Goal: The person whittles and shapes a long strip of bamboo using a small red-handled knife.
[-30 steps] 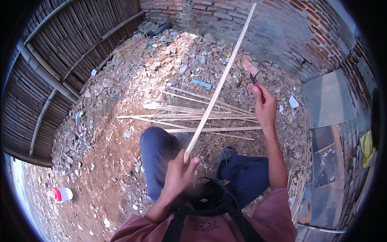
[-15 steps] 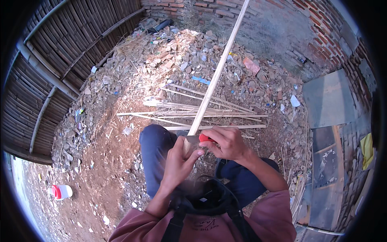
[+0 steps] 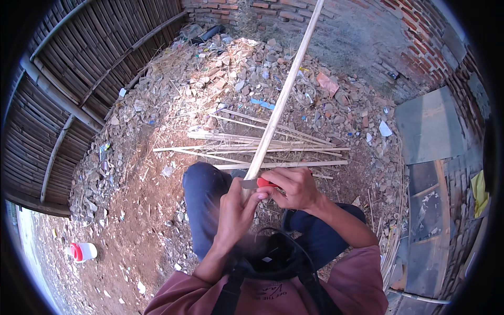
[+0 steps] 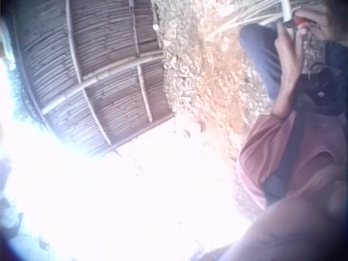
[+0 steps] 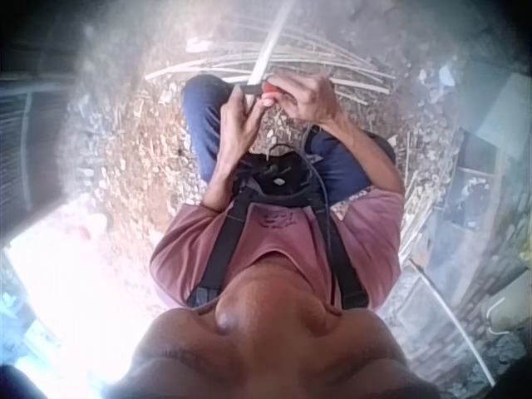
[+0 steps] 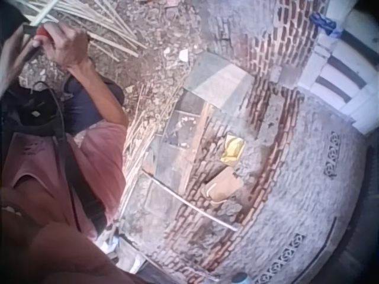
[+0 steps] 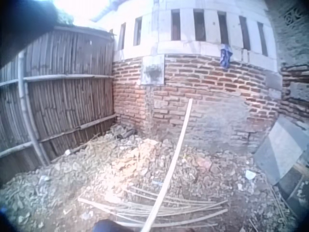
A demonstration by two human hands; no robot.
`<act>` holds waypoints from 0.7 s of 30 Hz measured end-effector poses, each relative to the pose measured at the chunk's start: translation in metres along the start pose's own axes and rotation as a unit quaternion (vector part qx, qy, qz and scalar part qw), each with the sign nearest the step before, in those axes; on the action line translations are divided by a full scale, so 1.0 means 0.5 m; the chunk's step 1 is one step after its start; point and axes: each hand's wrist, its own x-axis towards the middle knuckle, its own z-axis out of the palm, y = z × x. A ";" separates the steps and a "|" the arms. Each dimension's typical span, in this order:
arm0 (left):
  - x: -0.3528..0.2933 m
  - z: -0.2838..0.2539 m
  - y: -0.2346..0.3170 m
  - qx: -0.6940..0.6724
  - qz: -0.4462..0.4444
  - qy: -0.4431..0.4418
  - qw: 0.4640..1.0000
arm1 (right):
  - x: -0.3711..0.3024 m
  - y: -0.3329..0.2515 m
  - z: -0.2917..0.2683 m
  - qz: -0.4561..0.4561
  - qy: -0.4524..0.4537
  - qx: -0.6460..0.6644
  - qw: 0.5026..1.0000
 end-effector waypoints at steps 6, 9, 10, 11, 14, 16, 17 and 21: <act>0.004 -0.008 -0.005 0.001 -0.001 -0.025 1.000 | 0.000 -0.004 -0.004 -0.003 -0.004 0.001 1.000; 0.007 0.001 -0.011 -0.011 0.002 -0.016 1.000 | -0.002 -0.010 0.002 0.018 0.001 -0.015 1.000; 0.008 0.004 -0.012 -0.026 0.015 -0.006 1.000 | -0.003 -0.009 0.005 0.017 0.010 -0.021 1.000; 0.008 0.004 -0.009 -0.026 0.016 -0.006 1.000 | -0.003 -0.010 0.007 0.015 0.019 -0.027 0.999; 0.007 0.002 0.003 -0.019 -0.012 -0.011 1.000 | -0.004 -0.020 0.007 0.030 0.029 -0.043 0.998; 0.009 0.002 0.006 -0.015 -0.021 -0.012 1.000 | -0.004 -0.023 0.007 0.034 0.030 -0.051 0.998; 0.009 0.003 0.001 -0.015 -0.021 -0.012 1.000 | -0.003 -0.025 0.007 0.037 0.030 -0.057 0.997; 0.012 0.007 -0.020 -0.059 -0.020 -0.016 0.998 | -0.003 -0.026 0.011 0.033 0.039 -0.076 0.996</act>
